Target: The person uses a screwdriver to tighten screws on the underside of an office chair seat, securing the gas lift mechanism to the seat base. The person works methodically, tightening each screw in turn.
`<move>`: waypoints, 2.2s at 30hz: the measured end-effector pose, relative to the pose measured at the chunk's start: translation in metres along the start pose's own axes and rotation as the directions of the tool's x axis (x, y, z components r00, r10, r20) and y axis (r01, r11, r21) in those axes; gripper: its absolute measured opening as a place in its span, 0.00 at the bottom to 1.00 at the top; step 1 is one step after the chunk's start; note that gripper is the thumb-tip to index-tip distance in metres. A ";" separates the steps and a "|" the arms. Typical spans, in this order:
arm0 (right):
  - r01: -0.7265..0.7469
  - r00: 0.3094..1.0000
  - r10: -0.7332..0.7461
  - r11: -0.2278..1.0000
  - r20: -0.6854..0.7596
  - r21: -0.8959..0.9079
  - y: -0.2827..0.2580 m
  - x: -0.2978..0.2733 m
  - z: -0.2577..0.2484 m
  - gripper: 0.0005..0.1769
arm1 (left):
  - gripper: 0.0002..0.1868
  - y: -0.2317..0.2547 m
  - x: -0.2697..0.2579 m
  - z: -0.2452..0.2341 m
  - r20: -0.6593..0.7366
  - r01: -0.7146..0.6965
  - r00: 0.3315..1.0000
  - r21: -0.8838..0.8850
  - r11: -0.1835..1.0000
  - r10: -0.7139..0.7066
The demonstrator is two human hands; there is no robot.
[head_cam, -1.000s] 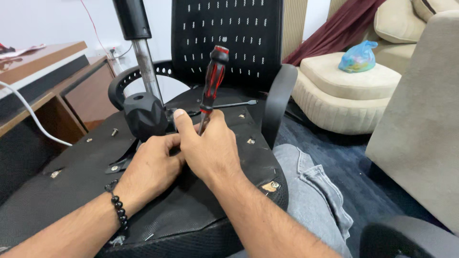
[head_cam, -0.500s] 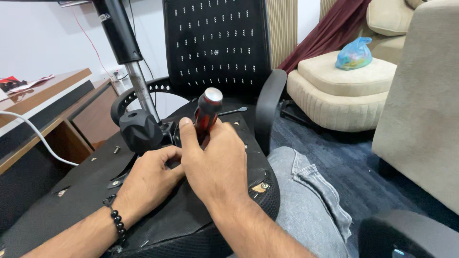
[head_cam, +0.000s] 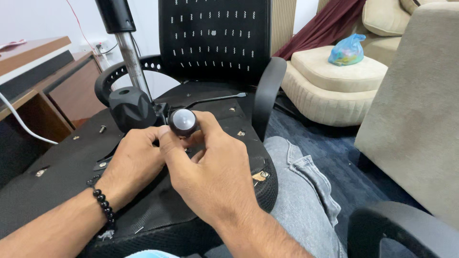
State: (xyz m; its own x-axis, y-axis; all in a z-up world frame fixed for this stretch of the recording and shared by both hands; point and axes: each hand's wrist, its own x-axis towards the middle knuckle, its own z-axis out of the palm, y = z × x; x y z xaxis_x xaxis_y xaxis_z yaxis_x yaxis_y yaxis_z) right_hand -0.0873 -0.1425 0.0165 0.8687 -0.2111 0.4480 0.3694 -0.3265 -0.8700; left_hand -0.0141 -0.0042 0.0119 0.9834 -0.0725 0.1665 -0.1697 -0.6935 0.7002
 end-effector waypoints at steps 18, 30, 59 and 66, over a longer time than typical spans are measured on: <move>0.183 0.964 -0.195 0.980 0.180 0.084 0.009 0.001 -0.007 0.21 | 0.16 -0.008 -0.001 -0.003 0.097 0.126 0.990 -0.323 0.938 -0.099; -0.089 0.976 0.116 0.985 0.185 -0.147 0.003 0.008 0.002 0.24 | 0.17 -0.022 0.003 -0.001 0.009 0.130 0.991 -0.352 0.927 -0.135; -0.291 0.952 0.293 0.956 -0.085 0.030 0.000 0.010 -0.013 0.22 | 0.25 -0.027 -0.008 -0.016 -0.143 0.161 0.959 -0.436 0.886 -0.245; -0.419 0.844 0.532 0.729 -0.064 0.541 0.016 0.031 -0.019 0.19 | 0.33 -0.034 -0.006 -0.031 -0.397 0.097 0.853 -0.518 0.850 -0.339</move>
State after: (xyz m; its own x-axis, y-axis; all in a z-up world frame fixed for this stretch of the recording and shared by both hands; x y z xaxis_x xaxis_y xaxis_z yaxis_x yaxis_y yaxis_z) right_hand -0.0604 -0.1718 0.0208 0.9090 -0.4106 -0.0717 0.0838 0.3485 -0.9335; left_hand -0.0158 0.0424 0.0089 0.8705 0.4581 0.1801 -0.0825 -0.2250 0.9709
